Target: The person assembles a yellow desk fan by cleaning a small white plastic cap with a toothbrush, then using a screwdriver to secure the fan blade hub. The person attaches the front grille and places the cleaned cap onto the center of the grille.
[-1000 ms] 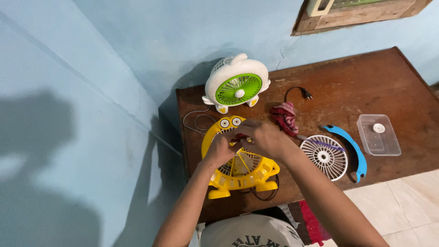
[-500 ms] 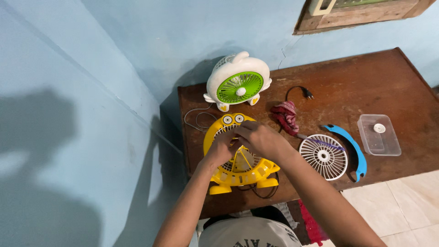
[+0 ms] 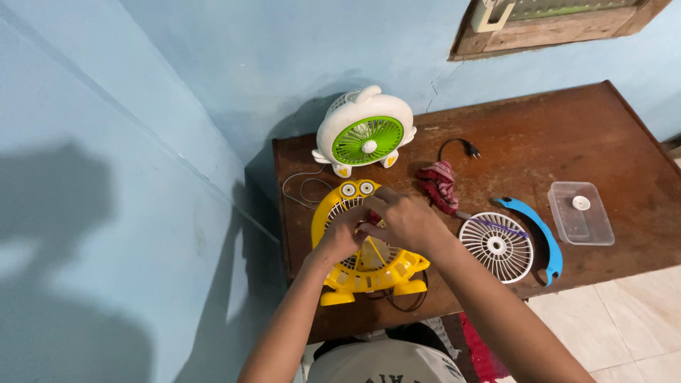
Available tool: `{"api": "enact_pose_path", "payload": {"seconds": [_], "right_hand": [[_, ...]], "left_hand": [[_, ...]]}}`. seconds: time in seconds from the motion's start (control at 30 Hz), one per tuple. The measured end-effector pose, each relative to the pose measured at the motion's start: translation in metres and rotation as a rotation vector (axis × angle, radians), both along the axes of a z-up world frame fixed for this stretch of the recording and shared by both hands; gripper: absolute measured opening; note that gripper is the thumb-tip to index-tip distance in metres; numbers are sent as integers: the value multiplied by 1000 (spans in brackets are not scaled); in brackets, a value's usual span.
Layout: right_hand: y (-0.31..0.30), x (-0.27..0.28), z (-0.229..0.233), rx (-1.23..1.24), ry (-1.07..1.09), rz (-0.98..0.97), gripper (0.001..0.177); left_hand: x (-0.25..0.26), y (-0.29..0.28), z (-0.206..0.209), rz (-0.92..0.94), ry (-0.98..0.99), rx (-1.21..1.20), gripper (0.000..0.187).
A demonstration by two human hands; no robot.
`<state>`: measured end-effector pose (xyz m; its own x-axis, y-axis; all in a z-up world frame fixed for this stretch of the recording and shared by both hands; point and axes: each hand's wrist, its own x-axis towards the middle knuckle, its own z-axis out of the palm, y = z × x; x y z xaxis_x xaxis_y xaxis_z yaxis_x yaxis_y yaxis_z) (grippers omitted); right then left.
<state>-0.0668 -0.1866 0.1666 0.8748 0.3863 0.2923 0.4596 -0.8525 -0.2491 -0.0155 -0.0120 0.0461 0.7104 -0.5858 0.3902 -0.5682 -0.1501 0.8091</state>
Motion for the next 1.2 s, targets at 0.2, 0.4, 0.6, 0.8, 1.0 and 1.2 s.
{"api": "enact_pose_path", "payload": {"seconds": [0.2,0.4,0.6,0.8,1.0,1.2], "right_hand": [[-8,3,-1,154,74,147,27],[-1,6,-23,-123,-67,-7,35],[11,10,-16,-264,-101,-105,46],[10,3,7,160,83,164,31],[9,6,2,119,155,104,27],[11,12,-16,-72,-25,-25,31]], "left_hand": [[3,4,-5,8,28,88,24],[-5,4,12,39,22,-29,36],[-7,3,12,103,35,-39,28],[-4,7,3,23,166,-69,30],[0,15,-5,50,174,11,26],[4,16,-19,74,137,197,13]]}}
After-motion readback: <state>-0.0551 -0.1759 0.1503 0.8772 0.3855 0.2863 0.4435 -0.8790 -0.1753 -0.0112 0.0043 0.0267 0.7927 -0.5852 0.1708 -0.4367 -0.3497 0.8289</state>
